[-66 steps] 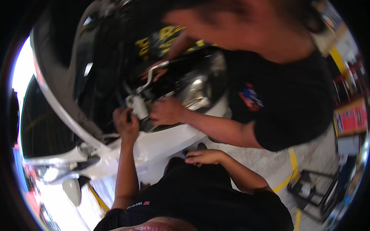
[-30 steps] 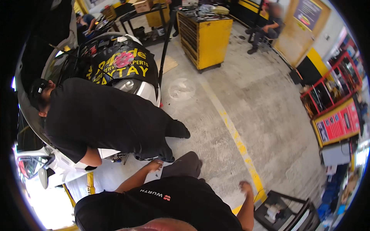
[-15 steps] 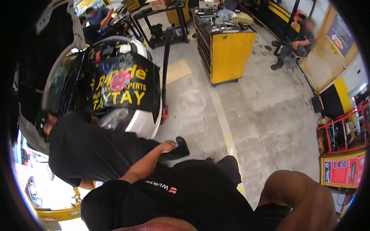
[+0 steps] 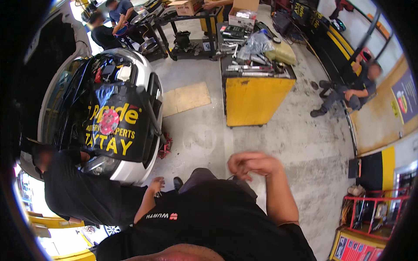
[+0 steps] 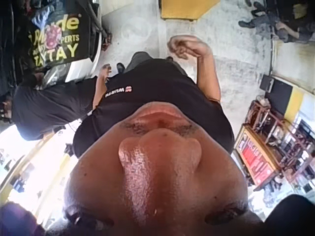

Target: Replacing a car pulley and inspecting the wheel assembly and brake components.

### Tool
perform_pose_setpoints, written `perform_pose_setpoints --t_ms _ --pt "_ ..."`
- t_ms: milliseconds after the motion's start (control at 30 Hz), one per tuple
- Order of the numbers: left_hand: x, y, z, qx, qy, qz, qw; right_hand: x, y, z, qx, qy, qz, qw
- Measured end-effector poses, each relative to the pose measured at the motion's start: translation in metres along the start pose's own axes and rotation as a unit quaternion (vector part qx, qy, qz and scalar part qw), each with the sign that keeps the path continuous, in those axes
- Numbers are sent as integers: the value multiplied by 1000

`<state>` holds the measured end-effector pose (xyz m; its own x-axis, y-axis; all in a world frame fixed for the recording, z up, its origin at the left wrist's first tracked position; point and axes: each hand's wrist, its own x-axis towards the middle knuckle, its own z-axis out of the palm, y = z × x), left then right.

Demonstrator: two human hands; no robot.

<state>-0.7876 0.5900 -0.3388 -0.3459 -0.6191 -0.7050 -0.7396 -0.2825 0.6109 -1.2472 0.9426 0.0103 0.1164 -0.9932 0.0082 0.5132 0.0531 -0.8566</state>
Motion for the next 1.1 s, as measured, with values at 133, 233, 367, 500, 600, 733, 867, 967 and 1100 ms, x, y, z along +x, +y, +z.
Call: perform_pose_setpoints --t_ms 133,233,367,500,600,733,867,967,1100 --pt "-89 108 -33 -117 163 22 979 60 72 -96 97 -84 271 954" --pt "-99 170 -77 -207 257 86 940 103 42 -152 -81 24 260 962" --pt "-77 328 -104 -234 302 265 885 145 26 -242 -242 167 205 934" --pt "-52 452 -113 -231 245 379 862 175 -67 -295 -329 267 151 893" --pt "-38 504 -121 -156 174 413 880 165 -132 -346 -475 398 41 784" --pt "-93 571 -94 -22 155 454 877 156 -252 -389 -568 585 71 575" --pt "-123 606 -60 -7 43 582 812 148 -285 -460 -693 505 52 512" --pt "-112 621 -19 -76 -66 599 794 195 -266 -491 -853 292 176 395" --pt "-44 644 54 -133 -20 373 918 224 -256 -519 -851 230 168 441"
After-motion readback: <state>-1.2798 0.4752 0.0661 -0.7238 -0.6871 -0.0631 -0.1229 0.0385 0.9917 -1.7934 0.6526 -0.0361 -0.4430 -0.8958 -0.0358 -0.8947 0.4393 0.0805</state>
